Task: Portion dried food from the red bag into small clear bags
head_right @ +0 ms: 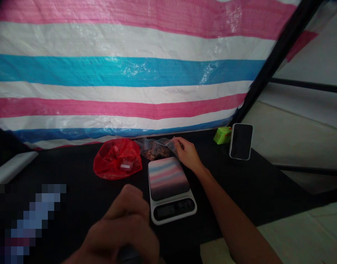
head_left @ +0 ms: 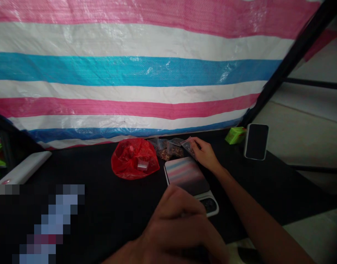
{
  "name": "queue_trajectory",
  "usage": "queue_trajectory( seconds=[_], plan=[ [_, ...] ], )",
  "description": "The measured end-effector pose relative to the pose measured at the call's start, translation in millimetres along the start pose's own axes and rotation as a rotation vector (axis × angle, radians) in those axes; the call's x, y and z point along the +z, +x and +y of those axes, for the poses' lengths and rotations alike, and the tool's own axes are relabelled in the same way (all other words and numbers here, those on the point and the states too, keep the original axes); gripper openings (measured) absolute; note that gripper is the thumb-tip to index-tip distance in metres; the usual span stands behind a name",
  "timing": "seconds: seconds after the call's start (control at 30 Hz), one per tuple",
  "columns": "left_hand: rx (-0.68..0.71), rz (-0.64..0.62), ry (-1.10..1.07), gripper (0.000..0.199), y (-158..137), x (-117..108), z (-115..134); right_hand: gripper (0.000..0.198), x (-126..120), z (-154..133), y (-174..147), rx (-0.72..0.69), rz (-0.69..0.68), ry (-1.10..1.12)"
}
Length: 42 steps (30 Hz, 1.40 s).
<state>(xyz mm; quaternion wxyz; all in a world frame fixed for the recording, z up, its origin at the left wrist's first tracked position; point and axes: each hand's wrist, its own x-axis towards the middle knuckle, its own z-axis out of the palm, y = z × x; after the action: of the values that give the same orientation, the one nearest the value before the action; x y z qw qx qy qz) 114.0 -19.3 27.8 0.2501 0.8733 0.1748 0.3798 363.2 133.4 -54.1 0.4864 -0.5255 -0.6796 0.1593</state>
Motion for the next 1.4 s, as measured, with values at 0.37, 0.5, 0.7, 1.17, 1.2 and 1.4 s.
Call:
queue_trajectory(
  seconds=[0.37,0.5,0.7,1.17,1.2,1.4],
  plan=[
    [0.111,-0.300,0.378,0.081,-6.0,47.1,-84.5,0.034,-1.3,-2.8,0.7,-0.009,0.017,-0.001],
    [0.129,-0.288,0.461,0.064,-5.0,56.7,-75.7,0.034,-1.6,-3.5,0.5,-0.018,0.020,-0.001],
    [0.141,-0.305,0.525,0.045,-1.1,59.8,-67.7,0.033,-2.4,-5.4,0.5,-0.033,0.024,0.002],
    [0.059,-0.225,0.354,0.059,-3.1,36.6,-66.7,0.032,-2.0,-4.6,0.0,-0.006,0.035,0.052],
    [0.020,-0.179,0.348,0.062,-4.0,32.2,-69.9,0.032,-2.4,-4.6,0.1,0.000,0.034,0.064],
    [-0.299,0.185,0.260,0.047,-3.5,19.2,-109.0,0.035,-1.5,-7.9,-0.1,0.078,0.041,0.180]
  ],
)
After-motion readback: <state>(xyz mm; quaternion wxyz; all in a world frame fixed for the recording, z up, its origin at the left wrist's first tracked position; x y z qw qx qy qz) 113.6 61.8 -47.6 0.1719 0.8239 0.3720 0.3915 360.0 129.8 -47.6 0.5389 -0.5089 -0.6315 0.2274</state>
